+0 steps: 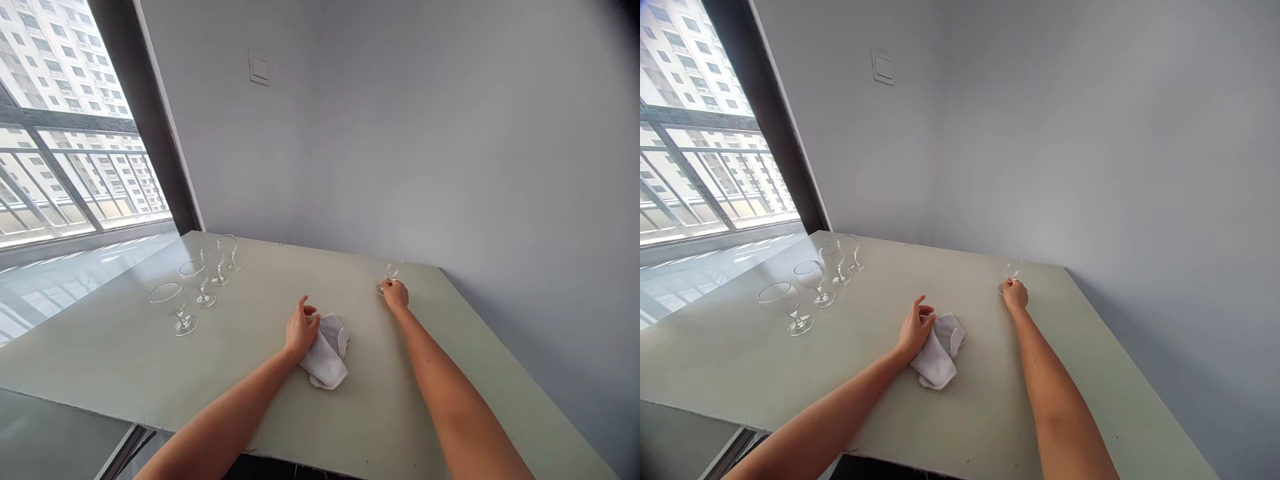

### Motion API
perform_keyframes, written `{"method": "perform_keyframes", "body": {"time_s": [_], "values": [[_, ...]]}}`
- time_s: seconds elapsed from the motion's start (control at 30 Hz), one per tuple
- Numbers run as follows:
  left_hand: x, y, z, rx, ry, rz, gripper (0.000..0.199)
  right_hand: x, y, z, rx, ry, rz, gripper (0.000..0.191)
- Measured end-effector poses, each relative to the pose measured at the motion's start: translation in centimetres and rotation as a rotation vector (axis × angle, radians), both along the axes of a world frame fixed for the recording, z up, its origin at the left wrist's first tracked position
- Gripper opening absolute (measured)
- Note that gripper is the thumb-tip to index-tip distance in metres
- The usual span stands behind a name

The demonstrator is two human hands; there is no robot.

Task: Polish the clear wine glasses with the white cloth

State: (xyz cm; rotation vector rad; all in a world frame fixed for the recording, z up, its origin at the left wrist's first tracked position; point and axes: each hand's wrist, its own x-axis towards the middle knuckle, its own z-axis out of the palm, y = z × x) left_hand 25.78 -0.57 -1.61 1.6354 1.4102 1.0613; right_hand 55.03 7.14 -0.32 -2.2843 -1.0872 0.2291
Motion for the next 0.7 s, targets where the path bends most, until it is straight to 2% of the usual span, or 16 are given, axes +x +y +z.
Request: {"method": "perform_keyframes", "body": {"time_s": [0.23, 0.33, 0.43, 0.53, 0.6, 0.67, 0.7], "values": [[-0.1, 0.0, -0.2, 0.009, 0.007, 0.0, 0.045, 0.6, 0.1, -0.3, 0.047, 0.053, -0.033, 0.03], [-0.2, 0.0, -0.2, 0.017, 0.003, -0.004, 0.044, 0.2, -1.4, 0.1, 0.091, 0.084, -0.057, 0.038], [-0.2, 0.2, -0.3, 0.02, -0.01, 0.005, 0.042, -2.1, -4.1, 0.7, 0.16, 0.104, -0.025, 0.037], [0.0, 0.2, -0.3, 0.008, -0.039, 0.018, 0.042, -7.0, -7.5, 1.5, 0.228, 0.117, 0.163, 0.024], [0.2, -0.2, 0.1, 0.023, -0.087, 0.038, 0.04, -11.1, -9.9, 1.9, 0.251, 0.086, 0.428, 0.022], [0.1, -1.2, 1.2, 0.081, -0.172, 0.074, 0.036, -14.9, -12.0, 2.1, 0.159, -0.059, 0.659, 0.032], [-0.1, -1.9, 1.9, 0.127, -0.221, 0.089, 0.034, -16.5, -12.8, 2.1, 0.077, -0.168, 0.722, 0.039]]}}
